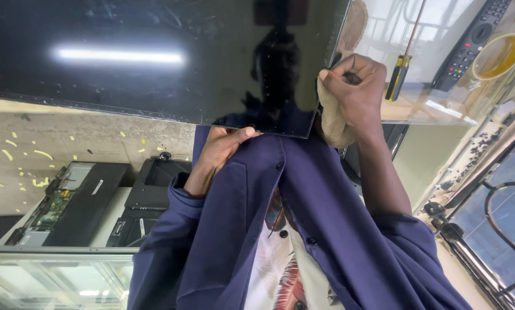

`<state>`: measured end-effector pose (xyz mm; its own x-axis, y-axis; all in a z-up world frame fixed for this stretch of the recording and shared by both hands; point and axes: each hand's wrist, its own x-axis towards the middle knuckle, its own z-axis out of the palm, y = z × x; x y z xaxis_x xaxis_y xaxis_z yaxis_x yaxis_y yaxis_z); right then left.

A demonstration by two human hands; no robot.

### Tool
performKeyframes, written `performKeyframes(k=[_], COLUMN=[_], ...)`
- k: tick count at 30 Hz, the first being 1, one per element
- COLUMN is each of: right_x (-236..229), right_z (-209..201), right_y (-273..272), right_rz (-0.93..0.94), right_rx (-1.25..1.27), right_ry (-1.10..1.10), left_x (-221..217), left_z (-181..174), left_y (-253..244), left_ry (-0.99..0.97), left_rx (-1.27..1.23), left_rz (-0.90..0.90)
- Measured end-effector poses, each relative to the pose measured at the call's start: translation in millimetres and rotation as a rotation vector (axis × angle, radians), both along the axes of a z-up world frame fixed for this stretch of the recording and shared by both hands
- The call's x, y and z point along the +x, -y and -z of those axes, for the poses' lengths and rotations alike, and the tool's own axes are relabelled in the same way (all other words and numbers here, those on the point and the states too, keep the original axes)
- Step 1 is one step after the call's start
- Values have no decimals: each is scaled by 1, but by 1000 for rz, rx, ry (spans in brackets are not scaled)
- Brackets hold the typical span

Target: The person cleans the edges and screen of a flat-screen television using a beige cloth. They wipe the top, side, and bottom bezels, then move to the screen surface, and finally lift the television to wipe the bottom edge.

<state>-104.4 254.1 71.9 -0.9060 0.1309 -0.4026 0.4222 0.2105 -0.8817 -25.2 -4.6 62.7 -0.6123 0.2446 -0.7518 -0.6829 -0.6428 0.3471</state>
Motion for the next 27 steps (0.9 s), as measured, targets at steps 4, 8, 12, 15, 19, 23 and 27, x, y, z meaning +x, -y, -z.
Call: performKeyframes(k=[4,8,12,15,19,23,27], right_x=[15,17,-3,5,21,8,5], right_z=[0,12,0,-3,-7,0,1], right_y=[1,-6,-5,-2,1,-4,-2], right_rz=[-2,-34,-23,-17,-60,-84,-35], right_rx=[-98,-102,-70,-69,-93,-65,-106], right_ry=[54,76,21,50,141,107,29], left_x=[12,4,5,9,19,38,25], left_z=[17,3,2,6,21,42,30], left_y=[-1,-5,-5,-5,-4,0,-3], left_ry=[-143,-129,-152,-158,-142,-134,-139], left_rx=[-50,-67,-60,-75,-73,-70,-63], left_rz=[4,-4,-23,-22,-47,-58,-71])
